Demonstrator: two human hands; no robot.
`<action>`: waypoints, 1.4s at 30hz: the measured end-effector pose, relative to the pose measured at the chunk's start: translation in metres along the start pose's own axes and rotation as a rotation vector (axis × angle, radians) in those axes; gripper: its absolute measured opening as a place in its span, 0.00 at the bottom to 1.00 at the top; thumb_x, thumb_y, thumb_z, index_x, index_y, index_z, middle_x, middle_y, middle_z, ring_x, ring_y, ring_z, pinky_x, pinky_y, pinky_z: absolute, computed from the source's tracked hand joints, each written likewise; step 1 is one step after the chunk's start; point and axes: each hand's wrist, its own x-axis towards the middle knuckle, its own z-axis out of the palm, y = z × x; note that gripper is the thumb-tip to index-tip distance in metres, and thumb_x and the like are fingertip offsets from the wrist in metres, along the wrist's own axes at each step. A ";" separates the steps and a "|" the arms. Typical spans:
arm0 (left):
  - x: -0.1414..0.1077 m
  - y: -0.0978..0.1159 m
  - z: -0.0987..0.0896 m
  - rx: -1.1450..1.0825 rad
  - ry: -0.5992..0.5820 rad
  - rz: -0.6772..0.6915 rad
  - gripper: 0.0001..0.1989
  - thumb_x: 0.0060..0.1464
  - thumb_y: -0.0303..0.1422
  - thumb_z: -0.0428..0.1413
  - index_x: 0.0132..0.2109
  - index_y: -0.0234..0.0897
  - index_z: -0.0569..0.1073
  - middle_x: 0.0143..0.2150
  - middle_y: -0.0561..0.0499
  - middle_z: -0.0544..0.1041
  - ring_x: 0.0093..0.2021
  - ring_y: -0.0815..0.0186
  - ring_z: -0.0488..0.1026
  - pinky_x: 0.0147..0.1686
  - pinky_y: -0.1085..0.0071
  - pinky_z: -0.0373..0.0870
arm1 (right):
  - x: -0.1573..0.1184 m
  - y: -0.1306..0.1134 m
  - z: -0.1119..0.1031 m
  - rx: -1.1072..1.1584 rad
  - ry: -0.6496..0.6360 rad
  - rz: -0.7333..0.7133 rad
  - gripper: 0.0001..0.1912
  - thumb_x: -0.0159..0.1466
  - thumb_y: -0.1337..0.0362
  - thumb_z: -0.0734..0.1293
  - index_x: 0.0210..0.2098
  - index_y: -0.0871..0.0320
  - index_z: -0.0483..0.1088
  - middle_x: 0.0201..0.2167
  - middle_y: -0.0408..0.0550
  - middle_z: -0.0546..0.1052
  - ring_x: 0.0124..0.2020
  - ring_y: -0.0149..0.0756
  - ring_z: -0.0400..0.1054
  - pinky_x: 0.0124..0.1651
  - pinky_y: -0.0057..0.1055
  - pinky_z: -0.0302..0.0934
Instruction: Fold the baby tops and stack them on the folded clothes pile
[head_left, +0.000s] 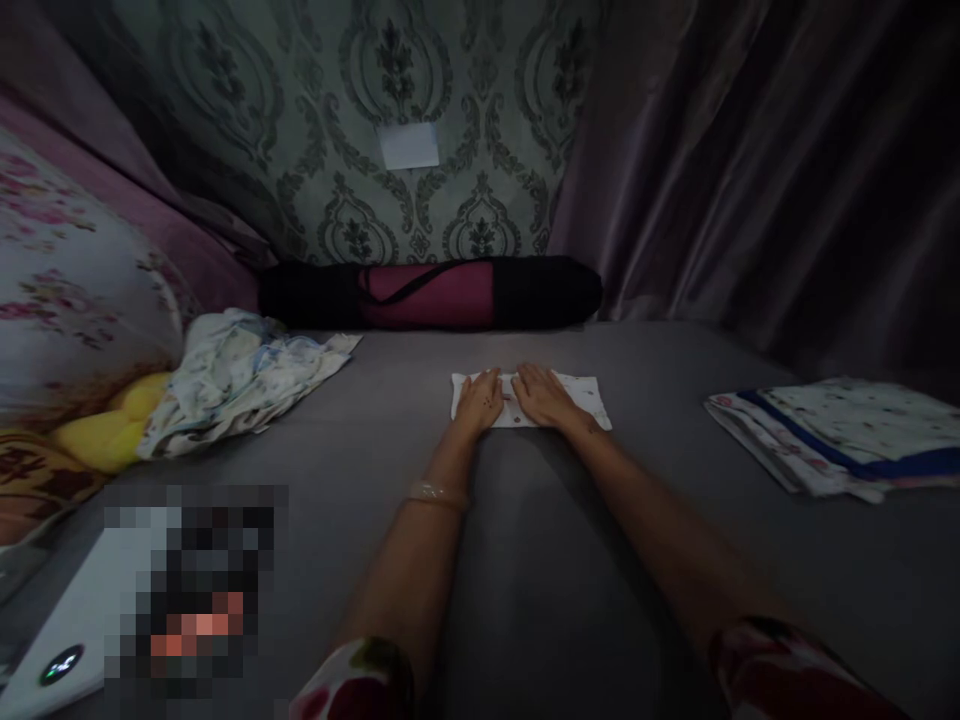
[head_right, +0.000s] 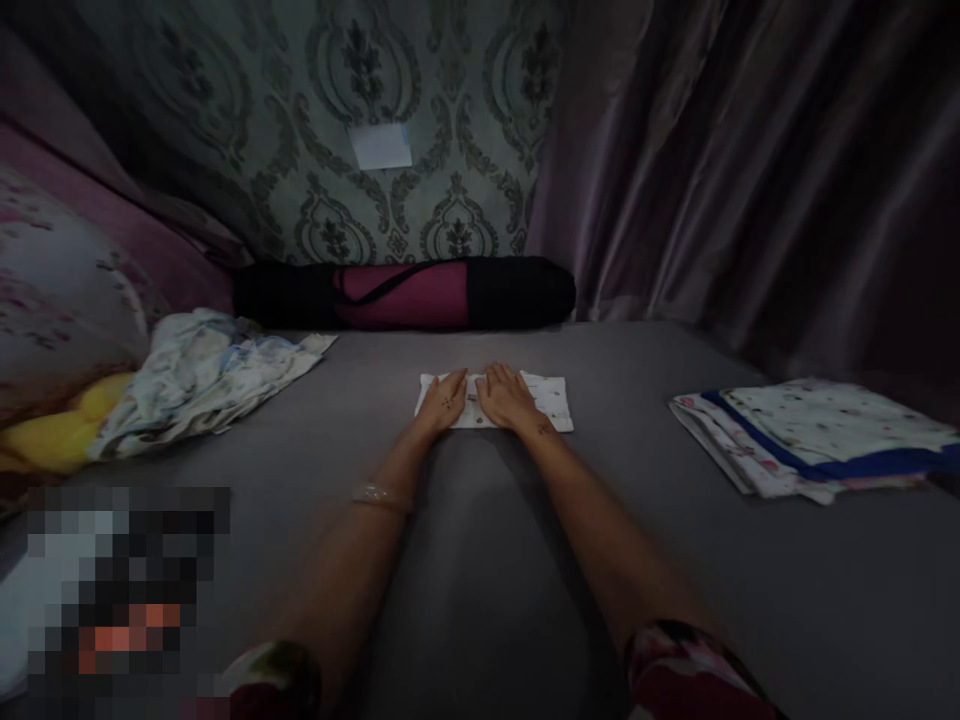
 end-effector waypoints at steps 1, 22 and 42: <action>-0.002 -0.001 0.001 0.082 -0.019 0.012 0.05 0.52 0.27 0.59 0.38 0.39 0.76 0.54 0.43 0.76 0.64 0.55 0.62 0.68 0.58 0.35 | -0.002 0.002 0.002 -0.027 0.020 0.022 0.33 0.71 0.54 0.43 0.67 0.69 0.51 0.69 0.57 0.52 0.70 0.43 0.41 0.69 0.44 0.35; -0.001 -0.012 0.001 0.292 0.035 0.035 0.07 0.50 0.33 0.60 0.38 0.38 0.75 0.61 0.40 0.69 0.70 0.52 0.49 0.67 0.54 0.25 | -0.012 0.064 0.003 -0.076 0.085 0.080 0.32 0.70 0.55 0.44 0.66 0.66 0.53 0.68 0.55 0.54 0.69 0.45 0.44 0.68 0.50 0.36; -0.025 -0.010 0.022 0.384 -0.041 0.092 0.15 0.55 0.41 0.56 0.45 0.38 0.76 0.62 0.38 0.68 0.68 0.49 0.54 0.67 0.53 0.36 | -0.037 0.006 0.011 -0.097 0.073 -0.092 0.31 0.68 0.61 0.47 0.68 0.67 0.51 0.69 0.53 0.52 0.70 0.41 0.43 0.69 0.42 0.33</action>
